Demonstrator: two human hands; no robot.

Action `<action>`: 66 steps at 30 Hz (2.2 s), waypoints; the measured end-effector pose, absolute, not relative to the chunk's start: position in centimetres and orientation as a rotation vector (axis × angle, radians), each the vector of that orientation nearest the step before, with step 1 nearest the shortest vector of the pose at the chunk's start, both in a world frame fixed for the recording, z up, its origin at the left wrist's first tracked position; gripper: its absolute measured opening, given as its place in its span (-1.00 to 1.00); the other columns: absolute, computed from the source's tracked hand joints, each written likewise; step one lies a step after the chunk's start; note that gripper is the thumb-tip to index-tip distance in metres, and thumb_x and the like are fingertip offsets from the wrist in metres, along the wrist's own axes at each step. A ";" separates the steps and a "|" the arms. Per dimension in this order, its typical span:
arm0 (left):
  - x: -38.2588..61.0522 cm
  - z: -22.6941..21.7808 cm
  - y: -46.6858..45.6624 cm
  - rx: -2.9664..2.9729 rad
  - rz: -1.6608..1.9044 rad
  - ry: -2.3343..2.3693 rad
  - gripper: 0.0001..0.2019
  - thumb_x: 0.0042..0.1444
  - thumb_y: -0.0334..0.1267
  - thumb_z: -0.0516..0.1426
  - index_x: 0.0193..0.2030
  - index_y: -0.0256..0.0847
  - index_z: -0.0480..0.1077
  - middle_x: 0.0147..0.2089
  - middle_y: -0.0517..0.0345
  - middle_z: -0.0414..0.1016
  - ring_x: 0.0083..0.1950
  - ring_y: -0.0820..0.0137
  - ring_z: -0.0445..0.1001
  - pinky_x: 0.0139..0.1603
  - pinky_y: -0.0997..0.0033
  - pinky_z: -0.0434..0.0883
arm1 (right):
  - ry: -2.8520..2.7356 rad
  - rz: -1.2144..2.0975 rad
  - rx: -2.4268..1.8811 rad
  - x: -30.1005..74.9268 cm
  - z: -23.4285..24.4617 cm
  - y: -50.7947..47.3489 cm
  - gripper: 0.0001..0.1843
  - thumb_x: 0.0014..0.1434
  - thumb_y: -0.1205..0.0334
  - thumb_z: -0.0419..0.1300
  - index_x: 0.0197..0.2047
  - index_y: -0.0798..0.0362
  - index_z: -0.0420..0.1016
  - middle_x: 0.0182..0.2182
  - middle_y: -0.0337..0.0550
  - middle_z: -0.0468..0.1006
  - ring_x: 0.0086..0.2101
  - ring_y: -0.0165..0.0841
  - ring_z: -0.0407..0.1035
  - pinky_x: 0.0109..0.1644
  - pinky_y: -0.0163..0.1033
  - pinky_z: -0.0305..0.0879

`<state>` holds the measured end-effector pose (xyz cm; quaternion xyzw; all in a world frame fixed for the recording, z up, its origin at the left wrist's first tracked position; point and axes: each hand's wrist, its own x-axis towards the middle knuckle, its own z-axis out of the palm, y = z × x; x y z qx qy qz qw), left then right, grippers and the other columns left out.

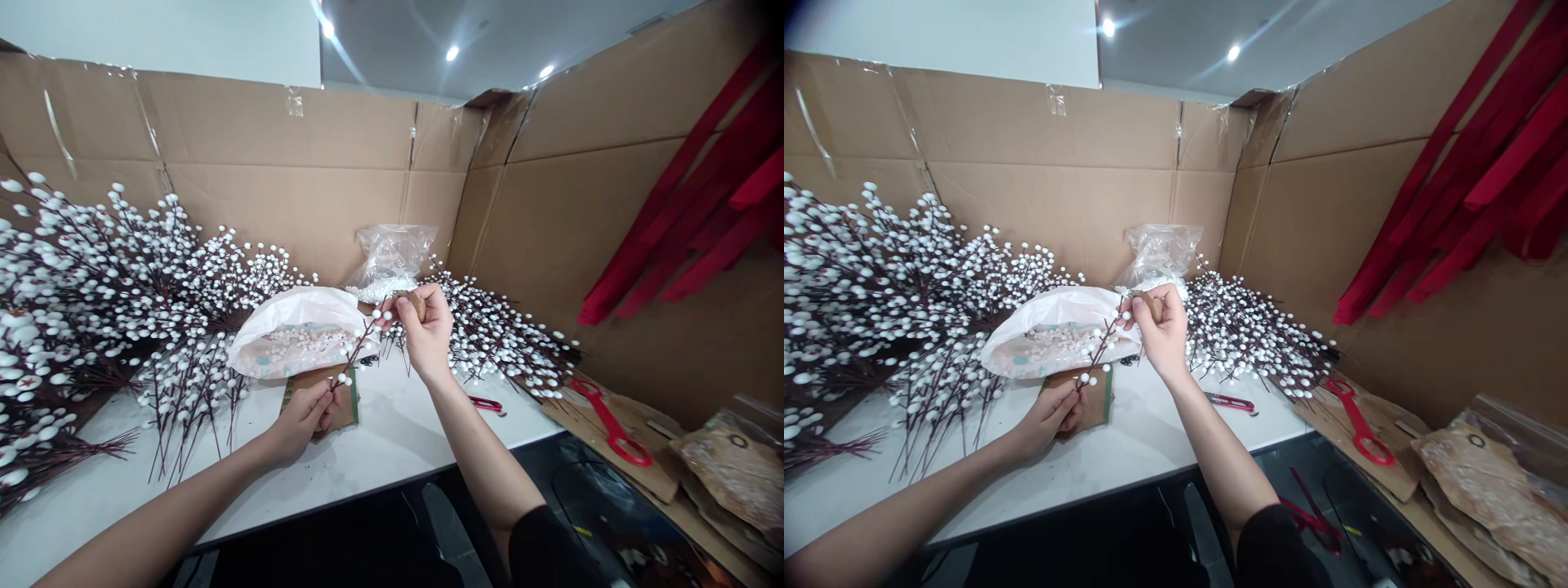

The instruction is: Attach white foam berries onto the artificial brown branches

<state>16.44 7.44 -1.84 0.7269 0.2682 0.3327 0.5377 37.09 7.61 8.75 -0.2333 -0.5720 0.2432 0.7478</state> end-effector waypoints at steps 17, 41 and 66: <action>16.4 -1.8 7.4 1.838 0.777 0.672 -0.67 0.31 -0.05 -0.18 -0.29 -0.23 0.23 -0.58 0.33 0.13 -0.61 0.56 0.05 -0.58 0.51 0.09 | -1.217 0.556 -0.586 37.3 9.2 6.7 -0.78 0.16 0.21 0.17 -0.38 -0.01 0.14 -0.55 -0.37 0.48 -0.62 -0.47 0.38 -0.57 -0.35 0.35; 16.5 -1.7 7.4 1.769 0.816 0.640 -0.68 0.29 -0.04 -0.15 -0.28 -0.23 0.23 -0.60 0.33 0.14 -0.62 0.57 0.02 -0.60 0.55 0.08 | -1.179 0.660 -0.566 37.4 9.5 6.2 -0.79 0.19 0.14 0.14 -0.37 -0.01 0.16 -0.49 -0.31 0.45 -0.55 -0.46 0.38 -0.45 -0.30 0.36; 15.7 -0.1 9.5 1.679 1.397 1.093 -0.72 0.18 -0.12 0.04 -0.18 -0.25 0.48 -0.31 0.10 0.44 -0.21 0.33 0.39 -0.16 0.39 0.31 | -2.261 0.704 -1.049 34.8 0.2 13.1 -0.75 0.02 0.06 0.27 -0.30 0.06 0.51 -0.38 -0.16 0.54 -0.34 -0.31 0.39 -0.25 -0.24 0.27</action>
